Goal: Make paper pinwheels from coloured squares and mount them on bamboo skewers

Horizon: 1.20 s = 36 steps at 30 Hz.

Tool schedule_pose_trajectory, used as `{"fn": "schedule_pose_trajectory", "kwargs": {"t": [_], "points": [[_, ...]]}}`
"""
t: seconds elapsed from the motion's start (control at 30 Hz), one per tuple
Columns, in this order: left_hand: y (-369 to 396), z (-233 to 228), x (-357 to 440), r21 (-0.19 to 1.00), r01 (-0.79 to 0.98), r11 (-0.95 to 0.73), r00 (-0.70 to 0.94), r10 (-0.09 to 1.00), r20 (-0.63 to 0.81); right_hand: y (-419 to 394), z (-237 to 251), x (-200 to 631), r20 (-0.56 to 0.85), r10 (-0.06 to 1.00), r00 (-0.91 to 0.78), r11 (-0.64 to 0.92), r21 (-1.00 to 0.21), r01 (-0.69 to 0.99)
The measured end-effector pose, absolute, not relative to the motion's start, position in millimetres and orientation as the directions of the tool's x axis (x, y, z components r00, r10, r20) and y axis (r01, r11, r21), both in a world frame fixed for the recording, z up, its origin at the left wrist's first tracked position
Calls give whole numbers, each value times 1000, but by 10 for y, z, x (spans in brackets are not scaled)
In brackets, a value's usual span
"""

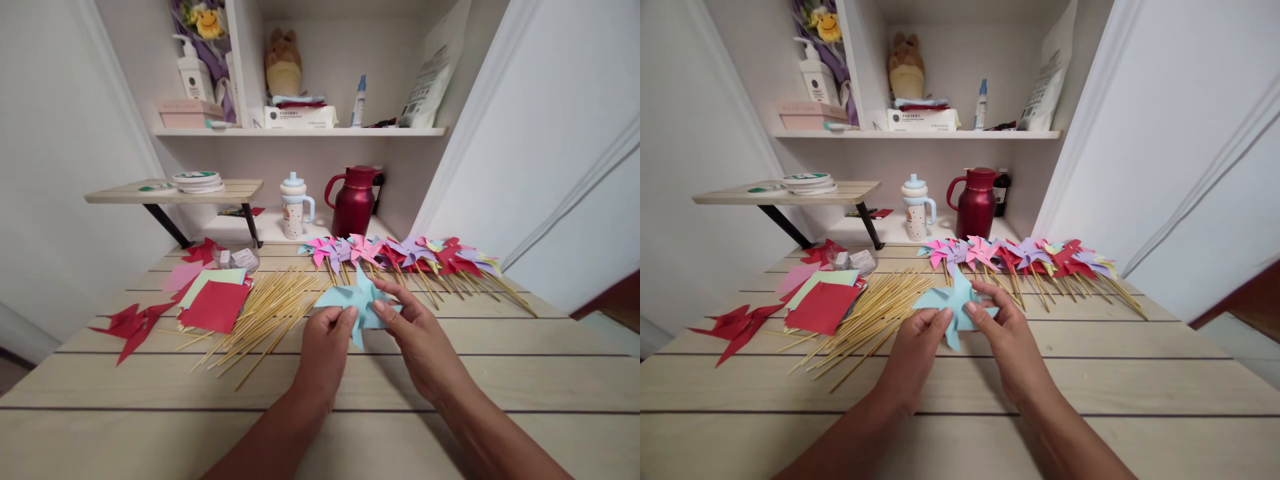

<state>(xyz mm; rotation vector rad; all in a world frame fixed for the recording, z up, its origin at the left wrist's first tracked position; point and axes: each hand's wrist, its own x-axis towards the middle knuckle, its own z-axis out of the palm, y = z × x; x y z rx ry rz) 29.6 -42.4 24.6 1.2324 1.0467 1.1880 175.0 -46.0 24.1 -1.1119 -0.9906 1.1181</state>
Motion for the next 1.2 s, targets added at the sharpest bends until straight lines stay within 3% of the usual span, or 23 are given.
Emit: {"fn": "schedule_pose_trajectory", "kwargs": {"t": [0.13,0.33,0.5,0.6,0.83,1.03,1.2], "points": [[-407,231,283,993,-117,3,105,994,9,-465,246,1745,41,989,145,69,-979,-194],[-405,266,298,929,-352,113,137,988,-68,-437,256,1737,36,979,200,82,-970,-228],[-431,341,291,882,-452,131,224,974,-29,-418,256,1762,30,965,260,91,-970,-225],[-443,359,267,889,-445,111,233,972,-5,-402,243,1777,34,959,282,97,-973,-210],[-445,338,242,964,-237,120,106,990,-97,-390,214,1783,47,961,273,98,-979,-178],[-438,304,248,945,-298,137,69,990,-122,-407,212,1770,95,953,287,156,-968,-199],[-391,257,225,898,-410,157,45,987,-152,-447,237,1814,252,904,345,320,-934,-158]]}}
